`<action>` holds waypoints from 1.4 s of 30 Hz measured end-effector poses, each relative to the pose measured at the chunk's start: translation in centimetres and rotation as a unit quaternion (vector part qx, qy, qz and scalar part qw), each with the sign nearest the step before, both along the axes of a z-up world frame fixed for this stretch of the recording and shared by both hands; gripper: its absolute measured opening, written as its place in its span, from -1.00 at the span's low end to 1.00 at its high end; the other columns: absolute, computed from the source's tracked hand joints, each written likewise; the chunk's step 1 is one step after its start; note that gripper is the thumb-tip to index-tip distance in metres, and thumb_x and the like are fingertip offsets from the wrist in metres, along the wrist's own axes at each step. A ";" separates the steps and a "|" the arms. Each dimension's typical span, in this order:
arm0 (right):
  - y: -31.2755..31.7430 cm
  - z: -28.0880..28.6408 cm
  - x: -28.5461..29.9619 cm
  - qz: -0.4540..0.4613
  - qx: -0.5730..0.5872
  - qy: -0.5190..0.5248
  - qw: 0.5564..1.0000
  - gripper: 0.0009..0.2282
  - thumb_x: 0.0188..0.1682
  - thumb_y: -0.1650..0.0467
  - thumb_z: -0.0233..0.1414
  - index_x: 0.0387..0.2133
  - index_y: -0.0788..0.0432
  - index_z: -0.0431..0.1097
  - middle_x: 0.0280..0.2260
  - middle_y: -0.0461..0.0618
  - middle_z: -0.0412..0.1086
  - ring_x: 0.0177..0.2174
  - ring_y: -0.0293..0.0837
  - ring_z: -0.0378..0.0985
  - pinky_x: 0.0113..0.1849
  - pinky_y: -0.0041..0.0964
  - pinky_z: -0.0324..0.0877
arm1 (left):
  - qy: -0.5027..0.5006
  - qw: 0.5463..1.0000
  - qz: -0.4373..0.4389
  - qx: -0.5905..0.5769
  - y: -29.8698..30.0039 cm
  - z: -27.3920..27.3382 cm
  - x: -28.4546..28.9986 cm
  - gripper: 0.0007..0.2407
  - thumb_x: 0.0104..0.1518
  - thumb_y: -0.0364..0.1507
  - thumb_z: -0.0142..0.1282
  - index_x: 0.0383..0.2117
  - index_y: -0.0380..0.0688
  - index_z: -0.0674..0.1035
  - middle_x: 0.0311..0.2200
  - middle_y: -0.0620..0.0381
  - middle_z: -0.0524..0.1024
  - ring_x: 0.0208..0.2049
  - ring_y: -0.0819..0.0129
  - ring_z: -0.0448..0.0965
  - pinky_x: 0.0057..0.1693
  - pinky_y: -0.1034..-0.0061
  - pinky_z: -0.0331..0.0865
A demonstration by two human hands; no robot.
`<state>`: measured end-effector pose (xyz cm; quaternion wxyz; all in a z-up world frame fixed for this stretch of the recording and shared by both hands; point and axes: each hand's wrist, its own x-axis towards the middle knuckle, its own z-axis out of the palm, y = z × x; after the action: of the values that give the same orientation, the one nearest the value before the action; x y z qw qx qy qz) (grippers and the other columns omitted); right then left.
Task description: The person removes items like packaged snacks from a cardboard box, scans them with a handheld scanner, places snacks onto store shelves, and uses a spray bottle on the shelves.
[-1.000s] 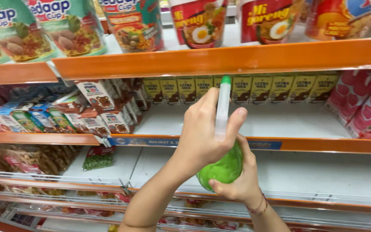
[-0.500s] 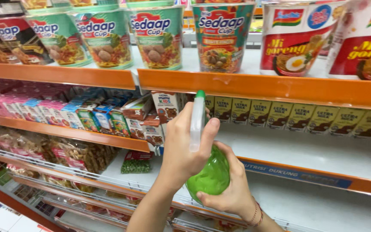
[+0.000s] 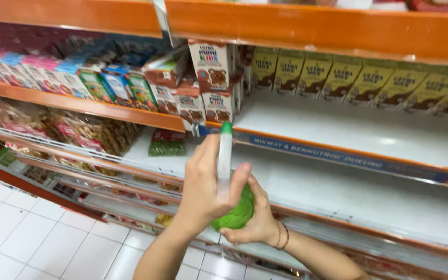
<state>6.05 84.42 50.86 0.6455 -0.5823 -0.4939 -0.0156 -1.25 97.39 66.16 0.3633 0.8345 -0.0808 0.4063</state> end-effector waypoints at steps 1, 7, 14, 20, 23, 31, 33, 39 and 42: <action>-0.6 -2.0 -0.5 0.004 -0.010 0.024 1.000 -0.08 -0.39 0.22 0.40 0.24 0.37 0.11 0.04 0.17 0.35 0.06 0.05 0.48 0.13 -0.13 0.39 | -0.001 1.000 -0.012 0.015 -0.5 -1.5 0.0 -0.69 0.11 -0.39 0.22 -0.12 -0.34 0.46 -0.31 -0.20 0.49 -0.26 -0.16 0.54 -0.09 0.20 0.42; -4.6 -9.2 -1.7 -0.118 -0.069 0.032 0.990 -0.07 -0.43 0.19 0.40 0.21 0.38 0.11 0.04 0.16 0.38 0.04 0.01 0.52 0.10 -0.13 0.41 | 0.054 0.996 -0.069 -0.033 -3.0 -8.9 1.6 -0.69 0.10 -0.38 0.23 -0.13 -0.31 0.47 -0.28 -0.19 0.51 -0.21 -0.16 0.54 -0.05 0.16 0.43; -9.7 -10.5 -1.9 -0.193 -0.050 0.058 0.978 -0.07 -0.43 0.23 0.39 0.24 0.38 0.09 0.00 0.16 0.39 -0.01 -0.03 0.54 0.06 -0.18 0.44 | 0.064 0.987 -0.136 -0.048 -7.7 -11.7 4.6 -0.71 0.12 -0.37 0.23 -0.16 -0.30 0.48 -0.28 -0.17 0.51 -0.22 -0.13 0.54 -0.06 0.17 0.44; -16.6 -11.3 -2.1 -0.256 -0.043 0.077 0.962 -0.08 -0.41 0.25 0.37 0.24 0.40 0.08 0.00 0.15 0.39 -0.01 -0.05 0.53 0.05 -0.20 0.44 | 0.085 0.977 -0.194 -0.036 -14.8 -13.0 7.0 -0.70 0.11 -0.35 0.24 -0.18 -0.31 0.46 -0.30 -0.18 0.49 -0.24 -0.14 0.51 -0.07 0.14 0.42; -21.4 -11.4 -1.6 -0.292 -0.042 0.067 0.953 -0.11 -0.41 0.25 0.36 0.21 0.39 0.10 0.00 0.14 0.38 -0.02 -0.05 0.52 0.04 -0.21 0.44 | 0.072 0.968 -0.237 -0.046 -19.7 -13.4 8.2 -0.68 0.12 -0.34 0.25 -0.16 -0.33 0.45 -0.27 -0.19 0.48 -0.22 -0.16 0.51 -0.05 0.13 0.43; -36.5 -11.7 -0.2 -0.350 -0.040 0.067 0.934 -0.14 -0.39 0.24 0.35 0.20 0.38 0.13 0.00 0.17 0.34 0.01 -0.03 0.48 0.07 -0.19 0.42 | 0.064 0.951 -0.297 -0.057 -34.9 -14.2 11.7 -0.68 0.10 -0.34 0.27 -0.22 -0.33 0.44 -0.34 -0.19 0.46 -0.28 -0.15 0.51 -0.13 0.15 0.42; -40.6 -11.9 0.1 -0.388 -0.063 0.041 0.919 -0.11 -0.41 0.22 0.36 0.20 0.39 0.13 -0.01 0.15 0.37 -0.02 -0.05 0.52 0.06 -0.19 0.43 | 0.061 0.946 -0.310 -0.068 -38.7 -14.5 12.4 -0.72 0.13 -0.36 0.25 -0.21 -0.30 0.45 -0.32 -0.16 0.49 -0.26 -0.12 0.53 -0.10 0.17 0.45; -51.2 -12.3 1.2 -0.432 -0.094 0.035 0.896 -0.11 -0.42 0.22 0.37 0.20 0.36 0.14 0.00 0.17 0.39 0.01 -0.04 0.53 0.07 -0.17 0.43 | 0.057 0.932 -0.347 -0.087 -49.2 -15.2 14.5 -0.74 0.13 -0.37 0.24 -0.22 -0.28 0.45 -0.32 -0.16 0.49 -0.26 -0.13 0.55 -0.11 0.19 0.45; -55.4 -12.2 1.3 -0.452 -0.104 0.046 0.885 -0.11 -0.43 0.21 0.37 0.19 0.34 0.15 -0.02 0.13 0.42 -0.02 -0.07 0.57 0.05 -0.19 0.45 | 0.072 0.923 -0.365 -0.098 -53.6 -15.3 15.0 -0.72 0.13 -0.37 0.25 -0.21 -0.28 0.43 -0.34 -0.17 0.47 -0.29 -0.15 0.53 -0.13 0.18 0.44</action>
<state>7.32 29.03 38.67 0.5262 -0.8064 -0.1459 -0.2270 13.78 43.77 50.87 0.5712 0.7343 -0.3137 0.1901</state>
